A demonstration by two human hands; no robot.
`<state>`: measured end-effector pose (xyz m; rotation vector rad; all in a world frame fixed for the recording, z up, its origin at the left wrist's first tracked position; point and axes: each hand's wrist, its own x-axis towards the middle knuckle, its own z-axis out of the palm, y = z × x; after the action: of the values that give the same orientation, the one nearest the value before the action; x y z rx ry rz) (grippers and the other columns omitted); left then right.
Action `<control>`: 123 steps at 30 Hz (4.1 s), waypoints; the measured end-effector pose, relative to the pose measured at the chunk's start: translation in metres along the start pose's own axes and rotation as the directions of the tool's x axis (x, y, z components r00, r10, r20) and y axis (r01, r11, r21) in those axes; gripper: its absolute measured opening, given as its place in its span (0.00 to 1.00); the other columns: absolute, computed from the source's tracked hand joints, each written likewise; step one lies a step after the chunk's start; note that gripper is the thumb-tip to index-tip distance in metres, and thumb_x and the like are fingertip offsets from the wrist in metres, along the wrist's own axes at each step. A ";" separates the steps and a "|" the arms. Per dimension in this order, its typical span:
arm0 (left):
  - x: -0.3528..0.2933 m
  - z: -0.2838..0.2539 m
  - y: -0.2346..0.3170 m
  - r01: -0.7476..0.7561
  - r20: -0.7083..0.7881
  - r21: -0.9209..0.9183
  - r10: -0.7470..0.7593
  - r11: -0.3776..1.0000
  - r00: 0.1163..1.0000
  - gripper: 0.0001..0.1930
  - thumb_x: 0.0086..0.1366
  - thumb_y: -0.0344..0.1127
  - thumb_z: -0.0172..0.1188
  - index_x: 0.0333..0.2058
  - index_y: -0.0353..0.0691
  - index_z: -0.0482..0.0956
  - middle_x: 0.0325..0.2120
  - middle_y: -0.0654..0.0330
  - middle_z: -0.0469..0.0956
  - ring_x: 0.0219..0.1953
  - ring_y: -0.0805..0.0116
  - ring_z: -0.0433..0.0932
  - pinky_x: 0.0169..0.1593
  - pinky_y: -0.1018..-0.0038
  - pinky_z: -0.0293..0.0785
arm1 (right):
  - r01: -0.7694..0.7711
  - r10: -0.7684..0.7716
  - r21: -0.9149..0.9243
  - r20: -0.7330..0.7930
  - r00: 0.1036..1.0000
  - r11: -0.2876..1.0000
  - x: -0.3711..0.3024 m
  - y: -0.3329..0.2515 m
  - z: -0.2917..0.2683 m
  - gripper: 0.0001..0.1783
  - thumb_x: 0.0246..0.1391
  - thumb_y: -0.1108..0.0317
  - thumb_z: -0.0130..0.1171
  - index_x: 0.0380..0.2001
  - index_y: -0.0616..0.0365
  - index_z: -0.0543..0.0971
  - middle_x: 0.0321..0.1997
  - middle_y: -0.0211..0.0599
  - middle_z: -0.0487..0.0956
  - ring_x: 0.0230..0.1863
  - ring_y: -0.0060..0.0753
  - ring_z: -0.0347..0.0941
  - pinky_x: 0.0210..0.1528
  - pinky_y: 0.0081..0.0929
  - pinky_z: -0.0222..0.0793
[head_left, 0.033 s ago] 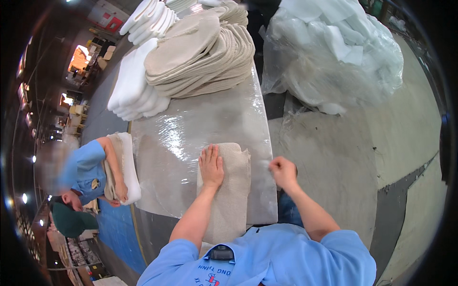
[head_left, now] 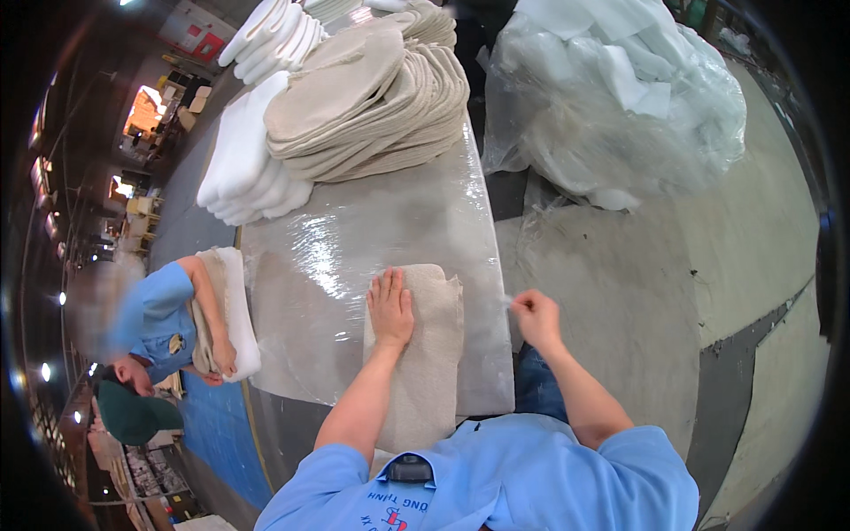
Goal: The person inserts white foam inserts into beige fabric covers on a work table, then ties the drawstrings to close them. The person handles the foam and covers one at a time, smoothing the fabric and stacking the finished cushions.
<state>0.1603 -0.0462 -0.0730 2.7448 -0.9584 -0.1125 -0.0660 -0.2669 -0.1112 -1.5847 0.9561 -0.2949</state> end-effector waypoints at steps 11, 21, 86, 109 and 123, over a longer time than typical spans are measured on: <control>-0.049 0.016 0.068 -0.204 0.086 0.031 0.201 0.978 0.976 0.39 0.76 0.47 0.51 0.77 0.34 0.53 0.79 0.45 0.50 0.80 0.38 0.45 0.80 0.44 0.41 | -0.108 0.032 0.492 0.159 0.987 0.864 0.007 -0.004 0.020 0.06 0.64 0.74 0.62 0.43 0.58 0.83 0.36 0.32 0.83 0.38 0.25 0.80 0.41 0.32 0.76; -0.109 0.000 0.074 -0.217 0.070 -0.392 0.264 0.894 0.962 0.29 0.74 0.37 0.55 0.69 0.28 0.68 0.72 0.39 0.65 0.76 0.36 0.58 0.78 0.46 0.48 | 0.546 -0.418 -0.228 0.433 0.799 0.806 0.053 -0.067 0.070 0.17 0.66 0.60 0.59 0.55 0.44 0.85 0.47 0.42 0.86 0.45 0.52 0.83 0.48 0.45 0.78; -0.311 -0.049 0.058 0.484 -0.227 -0.714 -0.821 0.506 0.524 0.24 0.77 0.39 0.58 0.67 0.36 0.73 0.61 0.44 0.76 0.58 0.49 0.80 0.61 0.56 0.76 | 0.728 -0.190 -0.197 0.891 0.413 0.657 -0.061 -0.130 0.076 0.36 0.62 0.78 0.57 0.73 0.53 0.67 0.48 0.49 0.84 0.50 0.51 0.84 0.56 0.43 0.79; -0.341 -0.042 -0.209 -0.022 0.247 -0.966 -0.946 -0.257 0.209 0.12 0.75 0.34 0.58 0.53 0.39 0.76 0.43 0.59 0.84 0.18 0.75 0.70 0.22 0.73 0.69 | 0.847 -0.322 -0.201 0.862 0.392 0.493 -0.095 -0.105 0.163 0.40 0.60 0.74 0.61 0.75 0.58 0.63 0.75 0.53 0.68 0.79 0.55 0.59 0.79 0.52 0.50; -0.279 0.009 -0.351 0.663 0.785 0.149 -0.495 0.734 0.372 0.20 0.64 0.33 0.61 0.54 0.45 0.88 0.58 0.47 0.83 0.61 0.50 0.82 0.58 0.57 0.80 | 0.850 -0.430 -0.465 0.734 0.526 0.246 -0.122 -0.076 0.198 0.32 0.61 0.71 0.55 0.70 0.56 0.71 0.75 0.47 0.67 0.81 0.53 0.56 0.81 0.63 0.36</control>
<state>0.1526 0.3922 -0.1678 2.6468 0.0423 -1.5807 0.0195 -0.0442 -0.0563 -2.7577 -0.1820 -0.0095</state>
